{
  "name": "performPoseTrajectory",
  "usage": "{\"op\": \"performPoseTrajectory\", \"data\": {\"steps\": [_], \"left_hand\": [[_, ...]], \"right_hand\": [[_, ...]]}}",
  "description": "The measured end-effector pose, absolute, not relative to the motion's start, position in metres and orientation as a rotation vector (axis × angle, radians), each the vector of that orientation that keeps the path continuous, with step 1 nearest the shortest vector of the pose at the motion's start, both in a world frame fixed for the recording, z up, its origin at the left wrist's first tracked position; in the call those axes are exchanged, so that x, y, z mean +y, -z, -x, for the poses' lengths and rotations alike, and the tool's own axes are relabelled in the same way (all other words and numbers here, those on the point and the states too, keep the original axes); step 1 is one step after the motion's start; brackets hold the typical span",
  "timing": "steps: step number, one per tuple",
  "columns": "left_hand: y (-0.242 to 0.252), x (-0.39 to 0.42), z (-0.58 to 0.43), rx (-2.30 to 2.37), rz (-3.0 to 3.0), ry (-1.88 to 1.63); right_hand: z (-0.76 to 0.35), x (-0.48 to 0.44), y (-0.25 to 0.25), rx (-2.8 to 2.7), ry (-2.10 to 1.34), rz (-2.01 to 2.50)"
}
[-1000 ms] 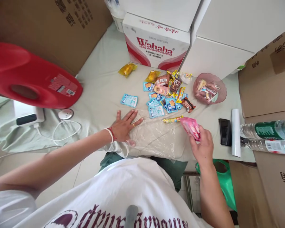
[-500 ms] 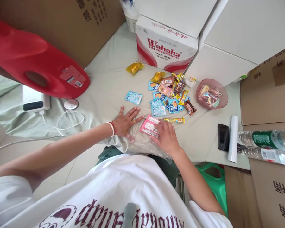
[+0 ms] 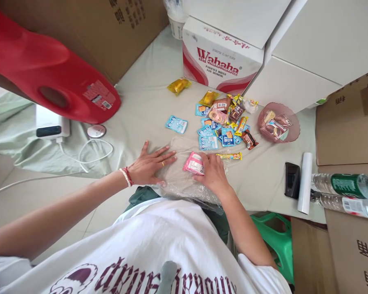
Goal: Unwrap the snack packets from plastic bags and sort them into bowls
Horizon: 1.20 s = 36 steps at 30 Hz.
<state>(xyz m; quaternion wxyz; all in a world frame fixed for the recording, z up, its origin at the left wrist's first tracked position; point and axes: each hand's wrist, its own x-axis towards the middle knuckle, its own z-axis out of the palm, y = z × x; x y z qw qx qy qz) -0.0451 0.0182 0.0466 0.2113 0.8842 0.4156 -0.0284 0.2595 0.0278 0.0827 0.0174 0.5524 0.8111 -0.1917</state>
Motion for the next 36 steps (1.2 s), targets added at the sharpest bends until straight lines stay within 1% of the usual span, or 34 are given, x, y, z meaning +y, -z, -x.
{"op": "performPoseTrajectory", "data": {"steps": [4, 7, 9, 12, 14, 17, 22, 26, 30, 36], "left_hand": [[-0.042, 0.02, 0.05, 1.186, -2.379, 0.122], [-0.053, 0.021, 0.052, 1.217, -2.356, 0.095], [-0.065, 0.017, 0.045, 1.345, -2.361, -0.004], [-0.075, 0.004, 0.022, 1.642, -2.395, -0.276], [-0.07, -0.005, 0.004, 1.557, -2.501, -0.371], [-0.047, -0.012, -0.011, 1.464, -2.562, -0.353], [-0.012, -0.007, -0.005, 1.529, -2.559, -0.275], [-0.012, -0.008, -0.003, 1.548, -2.521, -0.243], [-0.016, -0.008, -0.006, 1.528, -2.48, -0.261], [-0.016, -0.008, -0.005, 1.507, -2.462, -0.311]], "right_hand": [[-0.255, 0.023, -0.087, 2.499, 0.593, -1.665], [-0.254, 0.021, -0.09, 2.498, 0.538, -1.63], [-0.252, 0.02, -0.09, 2.495, 0.499, -1.62], [-0.246, 0.016, -0.089, 2.508, 0.44, -1.597], [-0.242, 0.013, -0.087, 2.522, 0.4, -1.578], [-0.239, 0.01, -0.085, 2.513, 0.384, -1.591], [-0.251, 0.008, -0.087, 2.476, 0.465, -1.603], [-0.258, 0.008, -0.094, 2.488, 0.561, -1.706], [-0.249, 0.011, -0.095, 2.364, 0.468, -1.853], [-0.239, 0.017, -0.09, 2.369, 0.399, -1.667]]}}
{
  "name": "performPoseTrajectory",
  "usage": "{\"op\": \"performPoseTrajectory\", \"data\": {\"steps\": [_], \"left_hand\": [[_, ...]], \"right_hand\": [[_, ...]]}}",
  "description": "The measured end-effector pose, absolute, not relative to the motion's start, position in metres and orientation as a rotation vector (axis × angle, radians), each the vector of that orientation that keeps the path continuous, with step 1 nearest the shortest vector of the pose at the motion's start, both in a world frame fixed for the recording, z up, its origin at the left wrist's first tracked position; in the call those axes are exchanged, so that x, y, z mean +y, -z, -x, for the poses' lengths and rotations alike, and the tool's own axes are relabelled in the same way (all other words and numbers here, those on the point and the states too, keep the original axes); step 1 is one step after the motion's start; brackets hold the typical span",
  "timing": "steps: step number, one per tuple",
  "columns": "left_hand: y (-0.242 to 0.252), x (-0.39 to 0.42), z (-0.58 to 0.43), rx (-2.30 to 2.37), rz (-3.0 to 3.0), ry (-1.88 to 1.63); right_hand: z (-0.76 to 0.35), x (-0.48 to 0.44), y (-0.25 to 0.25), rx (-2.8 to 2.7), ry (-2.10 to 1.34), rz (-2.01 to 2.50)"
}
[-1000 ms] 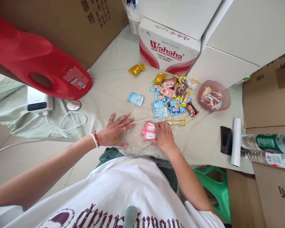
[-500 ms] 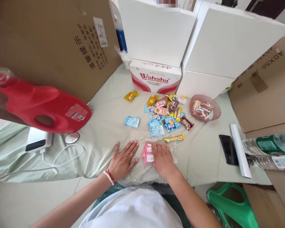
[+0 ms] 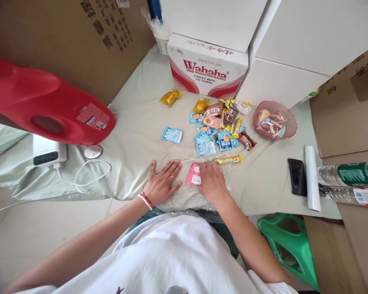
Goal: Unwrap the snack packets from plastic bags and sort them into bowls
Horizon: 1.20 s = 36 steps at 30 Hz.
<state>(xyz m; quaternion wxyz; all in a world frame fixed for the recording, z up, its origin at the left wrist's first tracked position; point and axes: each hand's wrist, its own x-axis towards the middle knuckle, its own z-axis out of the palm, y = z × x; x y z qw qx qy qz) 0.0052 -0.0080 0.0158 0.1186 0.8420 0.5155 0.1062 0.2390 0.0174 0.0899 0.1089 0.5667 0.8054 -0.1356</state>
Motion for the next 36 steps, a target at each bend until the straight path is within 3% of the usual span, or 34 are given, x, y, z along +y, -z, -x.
{"op": "performPoseTrajectory", "data": {"steps": [18, 24, 31, 36], "left_hand": [[-0.017, -0.008, -0.004, 1.474, -2.452, -0.285], [-0.017, -0.007, -0.006, 1.491, -2.432, -0.313], [-0.021, -0.009, 0.013, 1.51, -2.404, -0.385], [-0.033, -0.011, 0.051, 1.062, -2.404, -0.326]], "right_hand": [[-0.248, 0.007, -0.128, 2.433, 0.37, -1.564], [-0.223, 0.01, -0.099, 2.496, 0.488, -1.454], [-0.295, -0.042, -0.088, 2.806, 0.876, -1.471], [-0.332, -0.089, -0.062, 2.788, 0.831, -1.458]]}}
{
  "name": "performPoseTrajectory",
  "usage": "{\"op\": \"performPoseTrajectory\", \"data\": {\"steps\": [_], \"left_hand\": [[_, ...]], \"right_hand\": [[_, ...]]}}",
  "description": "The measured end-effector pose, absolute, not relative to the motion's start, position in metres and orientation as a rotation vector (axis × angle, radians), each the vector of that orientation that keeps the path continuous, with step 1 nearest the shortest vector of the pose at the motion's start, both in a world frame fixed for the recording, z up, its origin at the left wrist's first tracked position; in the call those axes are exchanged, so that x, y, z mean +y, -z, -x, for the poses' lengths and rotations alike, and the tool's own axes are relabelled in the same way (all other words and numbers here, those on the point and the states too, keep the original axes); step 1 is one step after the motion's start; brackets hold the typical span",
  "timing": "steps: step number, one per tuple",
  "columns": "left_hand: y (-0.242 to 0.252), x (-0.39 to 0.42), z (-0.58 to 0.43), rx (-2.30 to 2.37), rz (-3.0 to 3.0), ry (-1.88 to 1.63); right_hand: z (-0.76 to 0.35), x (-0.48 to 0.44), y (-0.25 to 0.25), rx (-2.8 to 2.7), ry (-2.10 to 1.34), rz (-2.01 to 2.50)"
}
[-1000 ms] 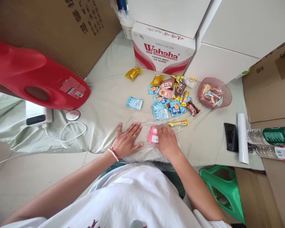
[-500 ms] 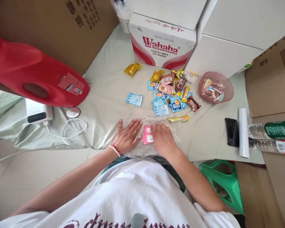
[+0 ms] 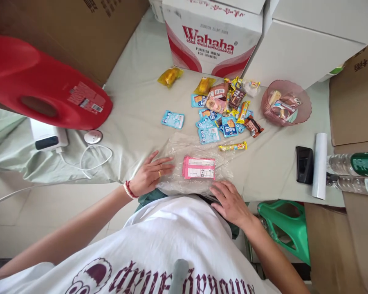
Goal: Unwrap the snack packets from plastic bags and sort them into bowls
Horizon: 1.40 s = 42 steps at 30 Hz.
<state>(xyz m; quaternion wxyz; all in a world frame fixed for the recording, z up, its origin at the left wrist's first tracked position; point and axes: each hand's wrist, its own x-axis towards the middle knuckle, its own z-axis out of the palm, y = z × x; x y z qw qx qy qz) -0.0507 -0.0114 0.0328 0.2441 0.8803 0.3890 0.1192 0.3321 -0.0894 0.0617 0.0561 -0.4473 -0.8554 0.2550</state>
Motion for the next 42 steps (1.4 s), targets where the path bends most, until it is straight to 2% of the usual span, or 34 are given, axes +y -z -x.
{"op": "performPoseTrajectory", "data": {"steps": [3, 6, 10, 13, 17, 21, 31, 38, 42], "left_hand": [[-0.04, -0.018, 0.061, 0.922, -2.346, -0.227], [-0.044, -0.027, 0.057, 0.986, -2.334, -0.24], [-0.034, -0.025, 0.038, 1.312, -2.157, -0.469], [-0.021, -0.009, 0.023, 1.609, -1.966, -0.648], [-0.012, 0.011, 0.008, 1.985, -1.935, -0.827], [-0.015, 0.014, -0.003, 2.114, -1.986, -0.932], [-0.007, 0.02, -0.012, 2.048, -2.07, -0.717], [-0.014, 0.034, -0.018, 1.989, -1.999, -0.54], [-0.016, 0.042, -0.021, 2.011, -1.919, -0.499]], "right_hand": [[-0.332, -0.089, -0.057, -2.493, -0.729, 1.383], [-0.327, -0.069, -0.07, -2.395, -0.844, 1.338], [-0.33, -0.03, -0.091, -2.394, -1.023, 1.303], [-0.336, -0.002, -0.095, -2.366, -1.05, 1.533], [-0.335, 0.035, -0.098, -2.387, -0.715, 2.005], [-0.308, 0.072, -0.104, -2.429, -0.471, 1.902], [-0.252, 0.098, -0.082, -2.666, -0.581, 1.776], [-0.258, 0.089, -0.107, -2.668, -0.58, 1.658], [-0.254, 0.052, -0.111, -2.879, -0.681, 1.482]]}}
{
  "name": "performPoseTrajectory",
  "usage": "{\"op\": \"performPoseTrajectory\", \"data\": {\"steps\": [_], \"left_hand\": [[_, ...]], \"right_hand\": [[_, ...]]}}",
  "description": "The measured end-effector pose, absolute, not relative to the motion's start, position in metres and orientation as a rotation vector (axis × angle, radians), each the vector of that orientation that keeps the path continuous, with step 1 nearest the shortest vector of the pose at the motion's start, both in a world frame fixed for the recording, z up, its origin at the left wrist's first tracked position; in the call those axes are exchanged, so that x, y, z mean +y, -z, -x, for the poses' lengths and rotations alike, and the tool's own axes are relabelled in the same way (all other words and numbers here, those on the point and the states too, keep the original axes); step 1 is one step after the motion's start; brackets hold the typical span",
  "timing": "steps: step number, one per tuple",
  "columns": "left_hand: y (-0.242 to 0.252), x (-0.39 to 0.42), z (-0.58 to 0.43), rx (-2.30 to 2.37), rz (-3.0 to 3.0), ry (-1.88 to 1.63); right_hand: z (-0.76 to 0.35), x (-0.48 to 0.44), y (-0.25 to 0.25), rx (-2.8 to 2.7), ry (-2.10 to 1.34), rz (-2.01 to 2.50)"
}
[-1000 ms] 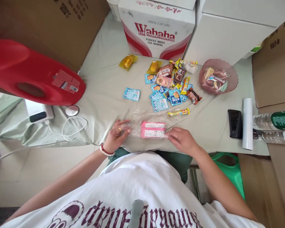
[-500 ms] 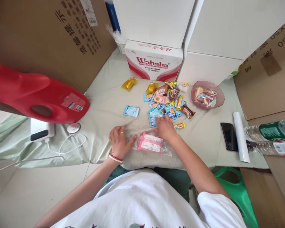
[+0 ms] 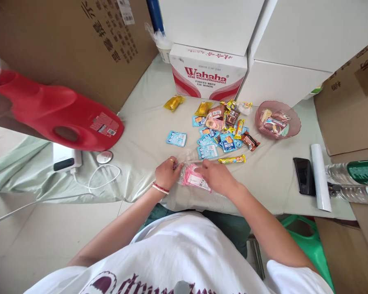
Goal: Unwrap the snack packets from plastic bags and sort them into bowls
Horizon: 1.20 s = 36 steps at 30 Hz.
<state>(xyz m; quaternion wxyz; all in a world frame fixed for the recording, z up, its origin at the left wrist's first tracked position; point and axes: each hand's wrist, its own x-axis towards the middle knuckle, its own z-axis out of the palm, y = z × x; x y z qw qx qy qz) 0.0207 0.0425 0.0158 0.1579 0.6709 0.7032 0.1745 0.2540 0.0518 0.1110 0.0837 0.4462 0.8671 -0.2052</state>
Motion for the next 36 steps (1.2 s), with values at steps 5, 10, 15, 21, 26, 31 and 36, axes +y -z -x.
{"op": "performPoseTrajectory", "data": {"steps": [5, 10, 15, 21, 26, 31, 36], "left_hand": [[-0.021, 0.054, -0.007, 1.855, -1.689, -0.596], [-0.046, 0.055, 0.004, 1.641, -1.642, -0.616], [-0.074, 0.037, -0.035, 1.437, -1.75, -0.574], [-0.073, 0.004, -0.072, 1.349, -2.083, -0.441], [-0.064, -0.017, -0.074, 1.374, -2.411, -0.239], [-0.058, -0.021, -0.079, 1.509, -2.545, -0.215], [-0.049, -0.022, -0.077, 1.477, -2.663, -0.335]], "right_hand": [[-0.242, 0.008, -0.094, 2.49, 0.65, -1.219], [-0.236, 0.001, -0.091, 2.478, 0.64, -1.273], [-0.227, -0.002, -0.091, 2.53, 0.672, -1.312], [-0.25, -0.027, -0.09, 2.757, 0.96, -1.39], [-0.288, -0.04, -0.066, 2.661, 0.861, -2.243], [-0.301, -0.053, -0.052, 2.431, 0.71, -2.403], [-0.289, -0.037, -0.083, 2.314, 1.157, -2.434]]}}
